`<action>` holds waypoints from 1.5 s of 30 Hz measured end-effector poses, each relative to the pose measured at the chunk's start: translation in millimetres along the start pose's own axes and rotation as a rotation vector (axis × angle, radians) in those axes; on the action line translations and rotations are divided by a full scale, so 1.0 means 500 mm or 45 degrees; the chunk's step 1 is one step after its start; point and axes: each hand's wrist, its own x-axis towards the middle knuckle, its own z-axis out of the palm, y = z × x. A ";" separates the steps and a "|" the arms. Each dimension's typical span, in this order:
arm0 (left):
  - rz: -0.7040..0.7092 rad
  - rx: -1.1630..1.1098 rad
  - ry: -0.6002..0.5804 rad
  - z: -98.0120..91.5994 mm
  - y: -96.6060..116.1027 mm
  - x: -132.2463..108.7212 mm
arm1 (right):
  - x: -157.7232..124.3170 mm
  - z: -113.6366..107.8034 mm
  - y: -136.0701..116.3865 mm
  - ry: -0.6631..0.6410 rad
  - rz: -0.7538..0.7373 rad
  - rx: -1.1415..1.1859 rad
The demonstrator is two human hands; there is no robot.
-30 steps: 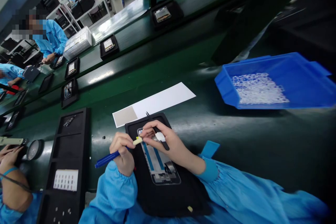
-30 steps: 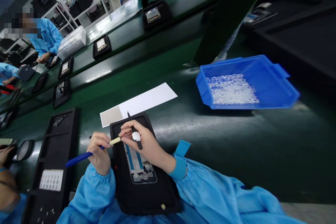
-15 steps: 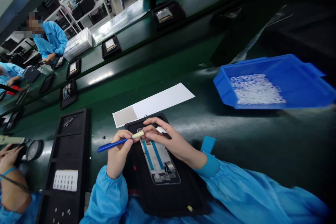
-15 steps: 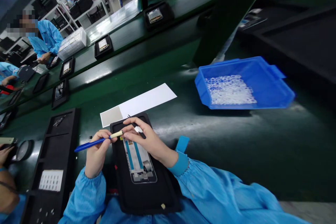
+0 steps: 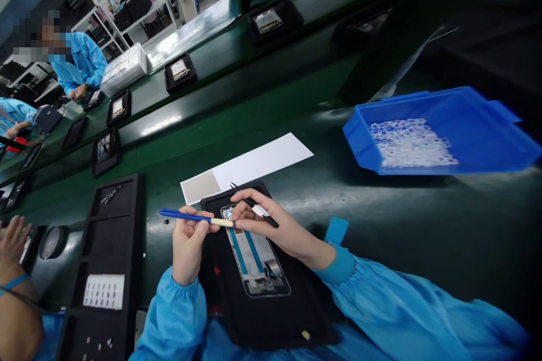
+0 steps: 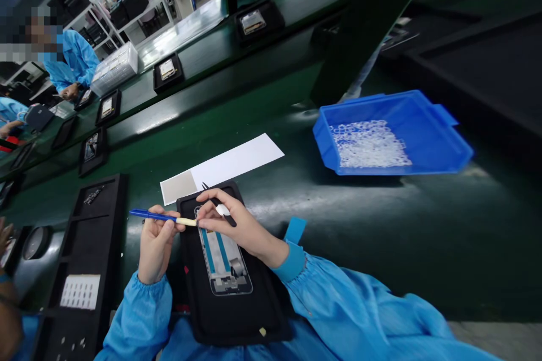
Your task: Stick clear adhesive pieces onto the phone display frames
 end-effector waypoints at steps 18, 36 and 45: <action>0.174 0.043 0.090 0.001 -0.008 -0.007 | -0.006 0.010 -0.008 0.041 -0.323 -0.328; 0.501 0.425 0.097 0.007 0.002 -0.004 | -0.108 -0.383 -0.166 1.155 -0.263 -2.004; 0.625 0.941 -0.064 0.009 -0.015 0.021 | -0.052 -0.148 -0.089 0.688 -0.668 -1.582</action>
